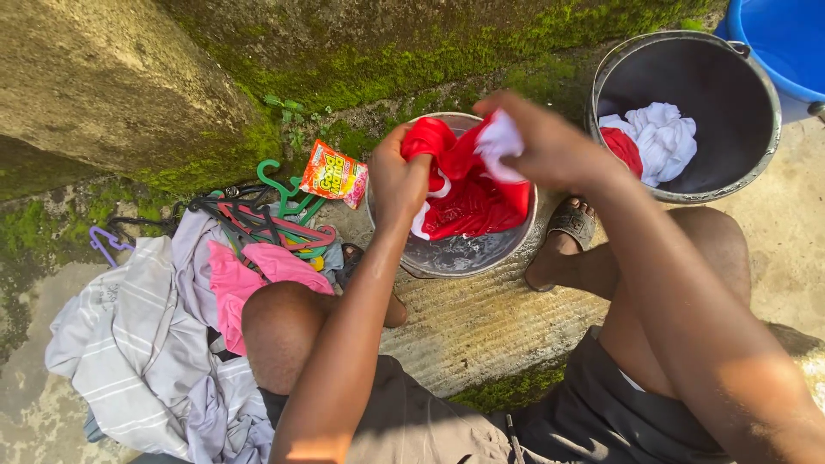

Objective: The person is hand-washing a red and white piece of clothing in a basin of water.

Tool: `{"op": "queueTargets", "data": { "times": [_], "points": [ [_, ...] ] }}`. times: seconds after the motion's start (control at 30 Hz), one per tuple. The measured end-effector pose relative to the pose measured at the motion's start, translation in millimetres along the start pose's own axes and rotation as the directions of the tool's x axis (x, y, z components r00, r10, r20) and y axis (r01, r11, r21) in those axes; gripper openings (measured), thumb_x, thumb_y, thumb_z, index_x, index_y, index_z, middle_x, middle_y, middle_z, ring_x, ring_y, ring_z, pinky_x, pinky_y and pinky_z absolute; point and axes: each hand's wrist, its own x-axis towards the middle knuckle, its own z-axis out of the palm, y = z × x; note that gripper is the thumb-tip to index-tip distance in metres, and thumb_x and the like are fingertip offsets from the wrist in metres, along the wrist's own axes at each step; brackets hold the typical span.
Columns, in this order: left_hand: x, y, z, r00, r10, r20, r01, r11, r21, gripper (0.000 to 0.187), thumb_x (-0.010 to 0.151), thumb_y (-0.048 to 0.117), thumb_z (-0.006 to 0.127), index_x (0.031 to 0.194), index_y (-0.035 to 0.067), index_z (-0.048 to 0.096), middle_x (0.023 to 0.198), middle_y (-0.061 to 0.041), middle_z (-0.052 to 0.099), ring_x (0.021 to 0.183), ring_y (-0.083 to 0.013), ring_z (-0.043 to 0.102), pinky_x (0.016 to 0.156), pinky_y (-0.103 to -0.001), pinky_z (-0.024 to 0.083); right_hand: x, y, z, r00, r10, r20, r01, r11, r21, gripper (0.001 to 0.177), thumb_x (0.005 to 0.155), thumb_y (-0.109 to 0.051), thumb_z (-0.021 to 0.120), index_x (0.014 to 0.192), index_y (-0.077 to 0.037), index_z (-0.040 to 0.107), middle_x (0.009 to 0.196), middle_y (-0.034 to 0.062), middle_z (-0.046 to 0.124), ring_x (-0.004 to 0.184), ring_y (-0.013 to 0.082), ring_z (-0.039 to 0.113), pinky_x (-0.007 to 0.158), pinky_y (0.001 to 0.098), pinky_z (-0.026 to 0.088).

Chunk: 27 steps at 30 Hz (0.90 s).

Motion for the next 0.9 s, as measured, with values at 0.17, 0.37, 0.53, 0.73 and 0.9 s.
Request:
{"op": "queueTargets", "data": {
  "times": [0.17,0.37,0.53,0.73,0.9],
  "points": [
    [-0.5,-12.7,5.1,0.941,0.338,-0.010,-0.339,0.940,-0.037,0.033,0.082,0.003,0.071,0.114,0.002,0.070,0.099,-0.009,0.078,0.088,-0.0154,0.075,0.080,-0.031,0.059,11.9,23.1,56.6,0.996,-0.035,-0.077,0.013,0.963,-0.269,0.056,0.085,-0.029,0.079,0.129,0.001,0.061,0.115,0.0294,0.064,0.108,0.0462,0.061,0.087,0.0514,0.050],
    [-0.3,-30.8,-2.7,0.920,0.386,0.067,-0.387,0.922,0.010,0.032,0.085,0.012,0.077,0.115,0.002,0.070,0.099,-0.011,0.080,0.088,-0.0171,0.079,0.081,-0.032,0.061,22.9,10.2,37.4,0.882,0.396,-0.255,-0.144,0.742,0.654,0.013,0.098,-0.015,0.059,0.105,-0.006,0.065,0.086,0.0056,0.068,0.074,0.0152,0.062,0.067,0.0331,0.050],
    [2.7,-69.0,10.7,0.926,0.319,0.202,-0.361,0.905,0.224,0.037,0.085,0.026,0.082,0.114,0.004,0.073,0.094,-0.013,0.080,0.080,-0.0215,0.079,0.076,-0.036,0.060,21.2,-5.2,10.1,0.909,0.305,-0.284,0.158,0.378,0.912,0.010,0.099,-0.011,0.057,0.092,-0.007,0.063,0.087,0.0026,0.068,0.076,0.0124,0.063,0.075,0.0308,0.055],
    [2.4,-108.4,17.8,0.921,0.174,0.349,-0.288,0.907,0.307,0.041,0.089,0.027,0.079,0.125,0.008,0.071,0.089,-0.017,0.076,0.074,-0.0294,0.070,0.067,-0.043,0.050,14.2,-17.7,-13.8,0.842,0.199,-0.501,0.475,0.166,0.864,0.016,0.110,-0.009,0.056,0.097,-0.003,0.063,0.093,0.0035,0.065,0.085,0.0146,0.063,0.086,0.0354,0.057],
    [28.5,-113.5,19.8,0.989,0.126,0.073,-0.087,0.912,-0.402,0.031,0.093,0.001,0.062,0.124,0.002,0.063,0.108,-0.006,0.073,0.097,-0.0129,0.068,0.088,-0.030,0.055,16.1,-13.9,-9.0,0.903,0.143,-0.404,0.321,0.398,0.859,0.010,0.110,-0.008,0.059,0.110,-0.004,0.068,0.105,0.0022,0.071,0.093,0.0097,0.069,0.090,0.0280,0.058]
  ]
}}
